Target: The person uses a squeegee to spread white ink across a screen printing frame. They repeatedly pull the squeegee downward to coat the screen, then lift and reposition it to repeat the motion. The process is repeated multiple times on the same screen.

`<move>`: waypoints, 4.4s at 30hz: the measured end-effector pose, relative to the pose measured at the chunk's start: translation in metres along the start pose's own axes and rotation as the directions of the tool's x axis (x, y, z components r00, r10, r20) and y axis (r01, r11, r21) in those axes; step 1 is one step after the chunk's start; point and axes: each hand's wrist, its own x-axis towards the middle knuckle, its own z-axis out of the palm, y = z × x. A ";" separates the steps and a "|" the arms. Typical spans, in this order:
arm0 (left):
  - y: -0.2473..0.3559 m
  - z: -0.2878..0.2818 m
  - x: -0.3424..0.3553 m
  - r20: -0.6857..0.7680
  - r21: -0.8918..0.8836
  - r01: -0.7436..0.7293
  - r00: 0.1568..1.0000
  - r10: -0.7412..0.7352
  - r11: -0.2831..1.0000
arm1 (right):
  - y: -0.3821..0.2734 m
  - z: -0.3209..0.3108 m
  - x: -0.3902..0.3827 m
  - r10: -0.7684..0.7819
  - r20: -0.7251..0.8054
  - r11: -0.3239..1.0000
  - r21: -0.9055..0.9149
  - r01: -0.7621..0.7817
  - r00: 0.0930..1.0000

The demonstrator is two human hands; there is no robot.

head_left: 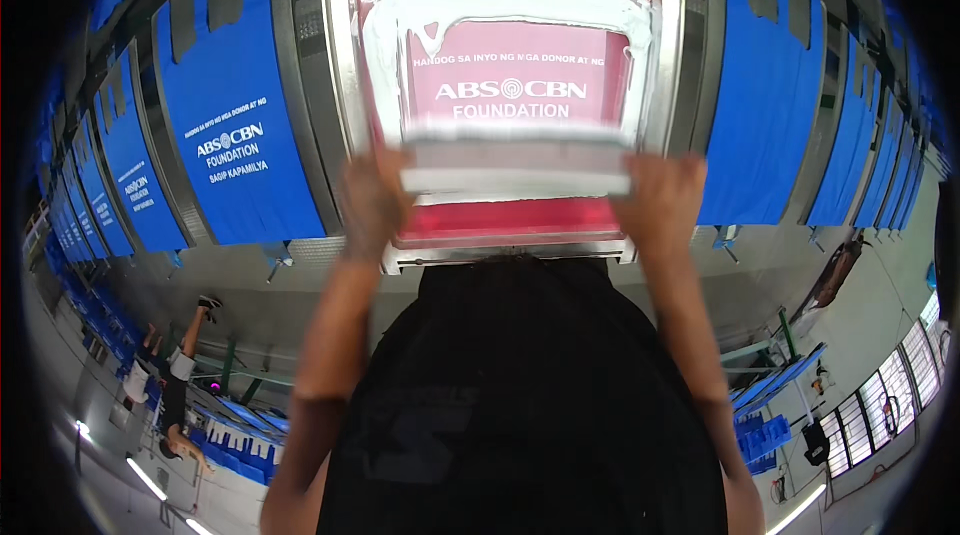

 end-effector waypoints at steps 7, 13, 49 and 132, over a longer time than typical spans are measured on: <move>0.020 0.016 -0.017 -0.084 0.089 -0.008 0.996 0.015 0.996 | 0.006 0.043 -0.019 0.007 -0.037 1.000 0.005 -0.007 0.999; -0.004 -0.037 0.160 -0.076 0.016 0.034 0.997 -0.032 0.999 | 0.032 0.006 0.142 0.113 0.085 0.986 -0.129 -0.101 0.990; 0.024 -0.052 0.119 -0.371 -0.035 0.218 0.903 -0.215 0.975 | 0.052 -0.023 0.219 0.076 0.399 0.995 0.026 -0.094 0.914; 0.388 0.216 0.016 -0.014 -0.657 0.600 0.595 -0.804 0.456 | 0.497 -0.047 -0.106 0.455 0.566 -0.102 0.800 -0.591 0.687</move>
